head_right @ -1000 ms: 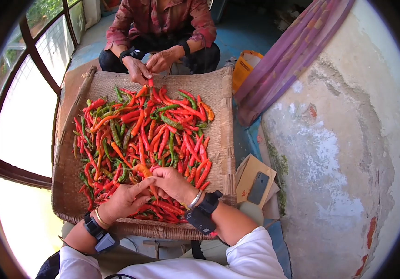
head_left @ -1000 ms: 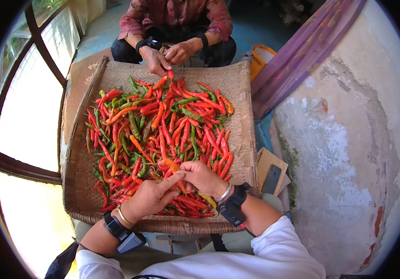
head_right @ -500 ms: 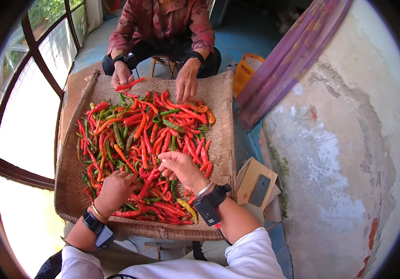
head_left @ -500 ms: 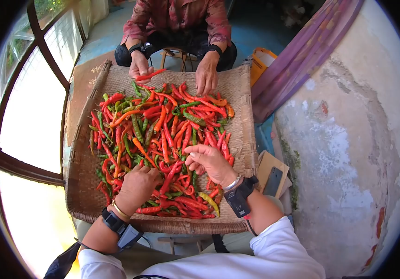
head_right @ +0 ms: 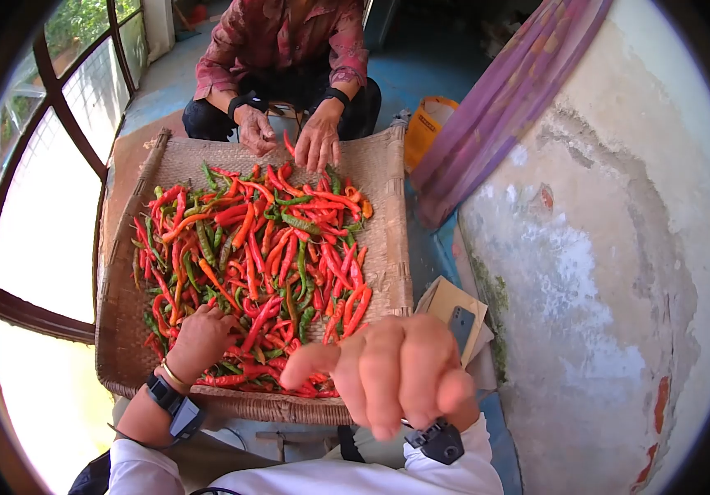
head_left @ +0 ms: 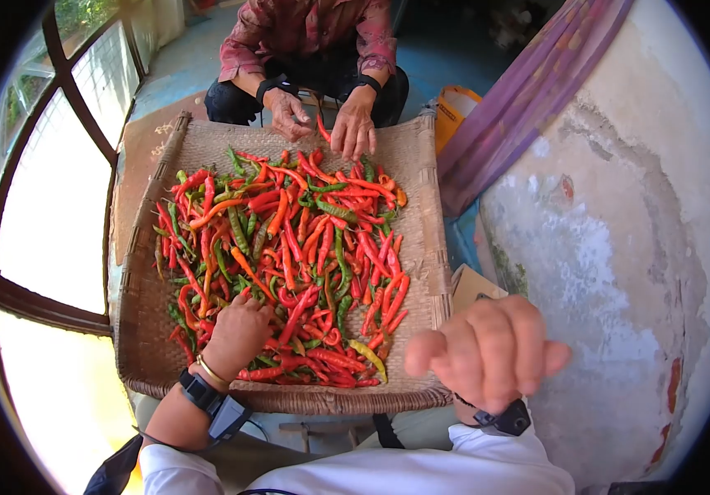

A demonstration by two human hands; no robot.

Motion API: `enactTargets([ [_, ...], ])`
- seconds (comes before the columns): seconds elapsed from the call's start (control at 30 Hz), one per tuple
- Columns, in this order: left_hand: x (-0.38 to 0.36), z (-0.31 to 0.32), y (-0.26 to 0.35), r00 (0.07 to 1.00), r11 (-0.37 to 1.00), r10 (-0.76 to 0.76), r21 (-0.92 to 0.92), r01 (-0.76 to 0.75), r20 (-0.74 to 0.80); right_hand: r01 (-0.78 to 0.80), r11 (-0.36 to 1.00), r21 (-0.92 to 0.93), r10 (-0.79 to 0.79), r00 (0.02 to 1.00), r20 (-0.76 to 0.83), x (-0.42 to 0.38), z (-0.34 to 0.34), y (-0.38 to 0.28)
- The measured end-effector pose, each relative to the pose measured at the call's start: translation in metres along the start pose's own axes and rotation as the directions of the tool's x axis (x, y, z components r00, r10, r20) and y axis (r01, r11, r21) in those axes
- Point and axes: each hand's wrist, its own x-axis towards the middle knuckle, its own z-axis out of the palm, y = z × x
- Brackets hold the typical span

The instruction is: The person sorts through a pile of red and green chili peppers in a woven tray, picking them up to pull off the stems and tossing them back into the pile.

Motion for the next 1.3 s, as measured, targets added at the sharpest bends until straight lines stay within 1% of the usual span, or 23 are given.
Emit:
enactTargets([
  [0.07, 0.000, 0.002, 0.000, 1.000, 1.000, 0.012, 0.001, -0.012, 0.002, -0.060, 0.994, 0.094, 0.047, 0.989, 0.140, 0.010, 0.024, -0.017],
  [0.1, 0.001, 0.001, 0.000, 0.999, 0.999, -0.038, 0.025, 0.038, 0.014, -0.056, 0.994, 0.093, 0.043, 0.990, 0.137, 0.015, 0.032, -0.018],
  [0.17, 0.003, -0.002, 0.001, 0.993, 0.991, -0.120, 0.060, 0.119, 0.018, -0.099, 0.973, 0.210, 0.049, 0.972, 0.231, 0.020, 0.041, -0.018],
  [0.2, 0.002, -0.002, 0.000, 0.993, 0.992, -0.116, 0.061, 0.114, 0.029, -0.093, 0.973, 0.212, 0.045, 0.974, 0.221, 0.017, 0.040, -0.019],
  [0.27, 0.003, -0.003, -0.004, 0.990, 0.989, -0.138, 0.053, 0.138, -0.001, -0.108, 0.939, 0.325, 0.030, 0.971, 0.236, 0.011, 0.038, -0.021],
  [0.3, 0.004, -0.006, -0.001, 0.991, 0.990, -0.131, 0.056, 0.130, 0.013, -0.118, 0.917, 0.381, 0.023, 0.969, 0.244, 0.009, 0.037, -0.022],
  [0.33, 0.005, -0.003, -0.003, 0.991, 0.990, -0.129, 0.056, 0.128, 0.021, -0.113, 0.916, 0.384, 0.020, 0.971, 0.236, 0.010, 0.035, -0.024],
  [0.4, 0.007, 0.005, -0.010, 0.990, 0.991, -0.134, 0.018, 0.134, 0.044, -0.133, 0.915, 0.380, 0.022, 0.959, 0.282, 0.014, 0.032, -0.027],
  [0.43, 0.008, 0.008, -0.011, 0.993, 0.993, -0.117, 0.033, 0.115, 0.036, -0.133, 0.916, 0.380, 0.023, 0.960, 0.279, 0.013, 0.033, -0.029],
  [0.5, 0.010, 0.010, -0.011, 0.992, 0.993, -0.118, 0.026, 0.117, 0.036, -0.160, 0.921, 0.356, 0.103, 0.980, 0.172, 0.010, 0.035, -0.032],
  [0.63, 0.010, 0.008, -0.011, 0.992, 0.993, -0.119, 0.002, 0.119, 0.028, -0.207, 0.894, 0.397, 0.140, 0.972, 0.191, 0.010, 0.033, -0.032],
  [0.7, 0.009, 0.007, -0.010, 0.992, 0.992, -0.122, 0.010, 0.122, 0.029, -0.188, 0.864, 0.466, 0.131, 0.980, 0.153, 0.006, 0.036, -0.034],
  [0.83, 0.008, 0.005, -0.008, 0.990, 0.990, -0.138, 0.014, 0.138, 0.023, -0.188, 0.824, 0.534, 0.137, 0.981, 0.135, 0.004, 0.041, -0.032],
  [0.9, 0.008, 0.005, -0.008, 0.990, 0.990, -0.140, 0.006, 0.140, 0.035, -0.188, 0.781, 0.596, 0.190, 0.980, 0.060, 0.001, 0.042, -0.034],
  [0.93, 0.009, 0.005, -0.008, 0.989, 0.989, -0.145, -0.001, 0.145, 0.041, -0.189, 0.782, 0.593, 0.192, 0.980, 0.058, 0.001, 0.042, -0.032],
  [1.0, 0.009, 0.005, -0.008, 0.989, 0.990, -0.141, -0.001, 0.141, 0.040, -0.056, 0.833, 0.550, 0.034, 0.998, 0.050, 0.001, 0.042, -0.024],
  [1.03, 0.008, 0.006, -0.009, 0.989, 0.990, -0.141, 0.005, 0.141, 0.044, -0.058, 0.834, 0.548, 0.037, 0.998, 0.049, 0.002, 0.038, -0.023],
  [1.1, 0.007, 0.007, -0.012, 0.990, 0.991, -0.135, -0.002, 0.136, 0.044, -0.146, 0.850, 0.506, 0.051, 0.979, 0.196, 0.006, 0.029, -0.023],
  [1.13, 0.008, 0.009, -0.012, 0.991, 0.992, -0.127, -0.006, 0.127, 0.046, -0.148, 0.854, 0.500, 0.058, 0.980, 0.191, 0.009, 0.028, -0.022],
  [1.2, 0.008, 0.012, -0.012, 0.993, 0.993, -0.115, -0.025, 0.116, 0.022, -0.140, 0.901, 0.411, 0.032, 0.966, 0.258, 0.011, 0.027, -0.021],
  [1.23, 0.009, 0.009, -0.011, 0.995, 0.995, -0.098, -0.027, 0.098, -0.007, -0.141, 0.899, 0.416, 0.032, 0.966, 0.258, 0.011, 0.029, -0.021],
  [1.27, 0.008, 0.005, -0.011, 0.996, 0.996, -0.086, -0.022, 0.085, -0.038, -0.102, 0.916, 0.387, 0.017, 0.976, 0.218, 0.010, 0.032, -0.022],
  [1.3, 0.009, 0.006, -0.011, 0.990, 0.997, -0.078, -0.027, 0.076, -0.116, -0.066, 0.930, 0.361, 0.000, 0.984, 0.180, 0.011, 0.034, -0.022],
])
